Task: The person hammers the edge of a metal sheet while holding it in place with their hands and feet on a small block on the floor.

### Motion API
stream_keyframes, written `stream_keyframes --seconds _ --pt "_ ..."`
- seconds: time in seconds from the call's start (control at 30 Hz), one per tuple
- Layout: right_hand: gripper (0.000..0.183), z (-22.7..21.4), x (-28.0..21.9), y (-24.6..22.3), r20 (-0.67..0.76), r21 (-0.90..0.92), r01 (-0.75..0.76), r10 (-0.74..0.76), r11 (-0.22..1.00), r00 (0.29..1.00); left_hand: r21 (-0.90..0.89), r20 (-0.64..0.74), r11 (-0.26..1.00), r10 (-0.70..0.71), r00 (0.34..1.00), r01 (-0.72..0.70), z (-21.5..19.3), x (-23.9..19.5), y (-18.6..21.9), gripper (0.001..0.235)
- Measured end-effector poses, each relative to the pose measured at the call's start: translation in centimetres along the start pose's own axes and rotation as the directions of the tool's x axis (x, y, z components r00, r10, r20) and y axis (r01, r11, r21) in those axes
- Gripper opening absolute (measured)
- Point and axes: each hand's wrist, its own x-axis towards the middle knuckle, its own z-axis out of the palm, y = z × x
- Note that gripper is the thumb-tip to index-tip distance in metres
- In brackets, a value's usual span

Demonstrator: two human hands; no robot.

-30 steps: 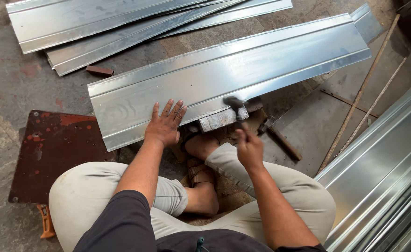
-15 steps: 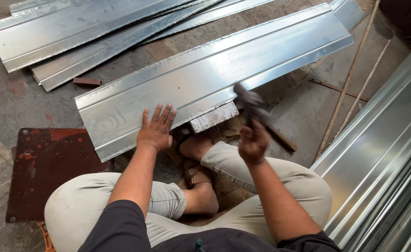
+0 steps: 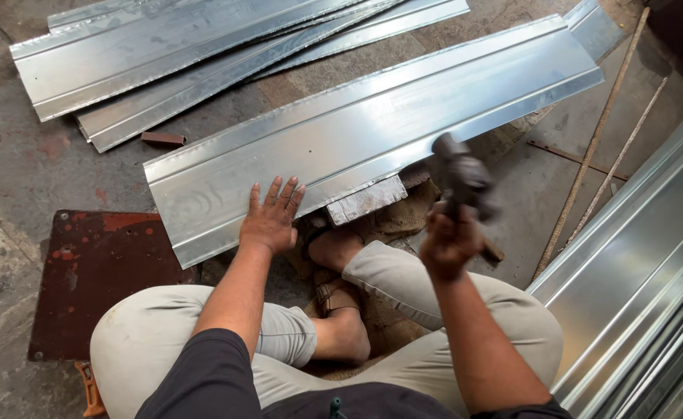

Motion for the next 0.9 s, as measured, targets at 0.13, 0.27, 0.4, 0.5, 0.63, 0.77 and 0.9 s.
stream_keyframes --seconds 0.13,0.27,0.4,0.5,0.63,0.77,0.9 --pt "0.030 1.6 -2.7 3.1 0.196 -0.613 -0.370 0.588 0.698 0.785 0.031 -0.018 1.000 -0.004 1.000 0.004 -0.3 -0.2 0.2 0.089" --pt "0.034 1.8 1.5 -0.3 0.163 -0.433 -0.345 0.448 0.833 0.879 0.010 0.038 1.000 -0.008 0.999 0.007 -1.0 -0.6 0.5 0.089" --pt "0.037 0.5 3.8 -4.3 0.125 -0.036 -0.171 0.174 0.985 0.977 0.029 0.049 1.000 -0.011 0.999 0.009 -0.9 -0.6 0.4 0.087" --pt "0.033 -0.1 2.5 -2.6 0.033 -0.030 0.018 -0.017 0.999 0.999 0.029 0.058 0.999 -0.017 0.998 0.015 -1.1 -0.5 0.3 0.089" --pt "0.028 0.8 -1.3 2.6 0.228 -0.559 -0.130 0.303 0.819 0.925 0.062 0.020 0.998 -0.015 1.000 0.014 -1.0 -0.4 0.3 0.090" --pt "0.034 0.6 1.2 2.0 0.031 -0.507 -0.526 0.624 0.683 0.781 0.033 0.040 0.999 -0.028 0.999 0.026 -1.2 -0.4 0.4 0.092" --pt "0.035 -1.1 4.6 -1.6 0.038 -0.119 -0.337 0.343 0.934 0.938 0.018 0.023 1.000 -0.022 1.000 0.021 -0.5 -0.3 0.5 0.093"
